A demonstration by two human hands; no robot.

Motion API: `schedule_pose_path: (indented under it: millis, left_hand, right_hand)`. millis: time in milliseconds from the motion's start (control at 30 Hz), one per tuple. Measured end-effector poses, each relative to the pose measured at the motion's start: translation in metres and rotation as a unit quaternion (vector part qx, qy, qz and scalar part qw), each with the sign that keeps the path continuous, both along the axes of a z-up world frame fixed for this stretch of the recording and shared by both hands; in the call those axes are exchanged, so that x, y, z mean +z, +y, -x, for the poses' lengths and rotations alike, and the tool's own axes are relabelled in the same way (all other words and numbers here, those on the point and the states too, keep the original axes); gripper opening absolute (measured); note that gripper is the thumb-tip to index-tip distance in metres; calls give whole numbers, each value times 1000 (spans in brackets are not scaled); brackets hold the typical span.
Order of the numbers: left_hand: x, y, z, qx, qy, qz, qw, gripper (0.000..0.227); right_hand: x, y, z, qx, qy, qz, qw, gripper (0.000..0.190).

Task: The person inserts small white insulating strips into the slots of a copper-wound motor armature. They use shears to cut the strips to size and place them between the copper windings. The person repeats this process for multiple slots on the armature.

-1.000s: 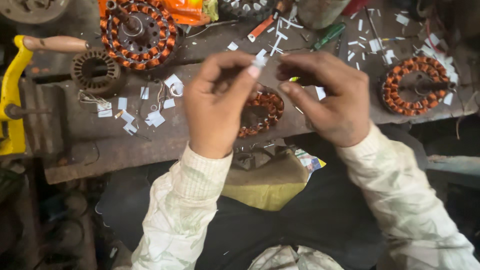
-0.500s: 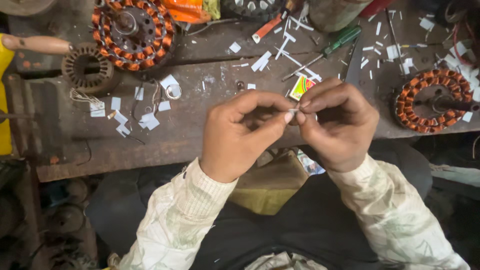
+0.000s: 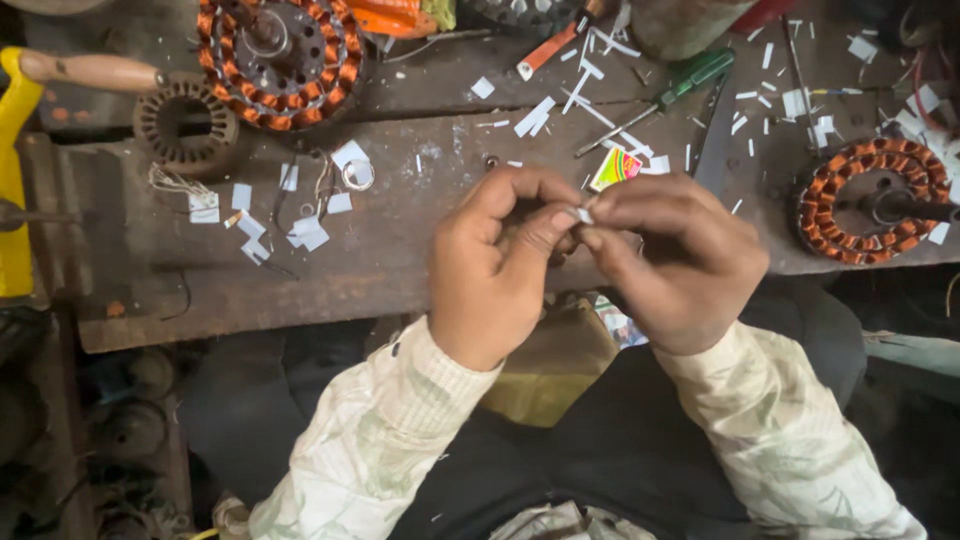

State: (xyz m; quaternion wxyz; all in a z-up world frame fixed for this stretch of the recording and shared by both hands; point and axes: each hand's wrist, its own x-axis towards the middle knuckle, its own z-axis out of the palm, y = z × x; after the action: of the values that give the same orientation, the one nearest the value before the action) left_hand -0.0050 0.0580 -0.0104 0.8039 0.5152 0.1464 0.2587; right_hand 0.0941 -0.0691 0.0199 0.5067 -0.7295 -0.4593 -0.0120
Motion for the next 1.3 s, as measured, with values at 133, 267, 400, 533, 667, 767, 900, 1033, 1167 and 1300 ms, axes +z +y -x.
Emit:
schedule_pose_path:
  millis: [133,267,400,533,667,767,900,1033,1167,1300]
  left_hand:
    - [5,-5,-2,36,-20,-52,998,5]
    - [6,-8,-2,76,-15,-153,985,4]
    - [0,-9,2,95,26,-232,968,3]
    - [-5,-12,-2,12,-45,37,998,5]
    - [-9,-8,-5,-22,-65,60,996,10]
    - [-13,-10,-4,-48,-56,81,994,13]
    - [-8,-7,0,23,25,29,999,13]
    - [1,-2,3,8,-19,-39,999,17]
    - [11,3,2,11,-15,-137,990,21]
    - [19,13,4,-7,30,-177,984,12]
  right_hand:
    - [-4,-2,3,-12,103,-22,994,13]
    - [-2,-6,3,-2,91,-4,996,8]
    - [-10,-10,9,-3,189,-4,982,13]
    - [-24,-15,-2,30,206,-39,977,16]
    - [-30,-16,-12,59,151,-63,985,20]
    - [-30,-14,-10,92,269,-159,946,16]
    - [-18,-7,-6,107,408,-245,873,13]
    - [-12,-10,-5,30,218,-75,973,11]
    - [-9,-9,-4,-16,-66,42,997,18]
    - [-2,-5,2,-38,-47,22,998,19]
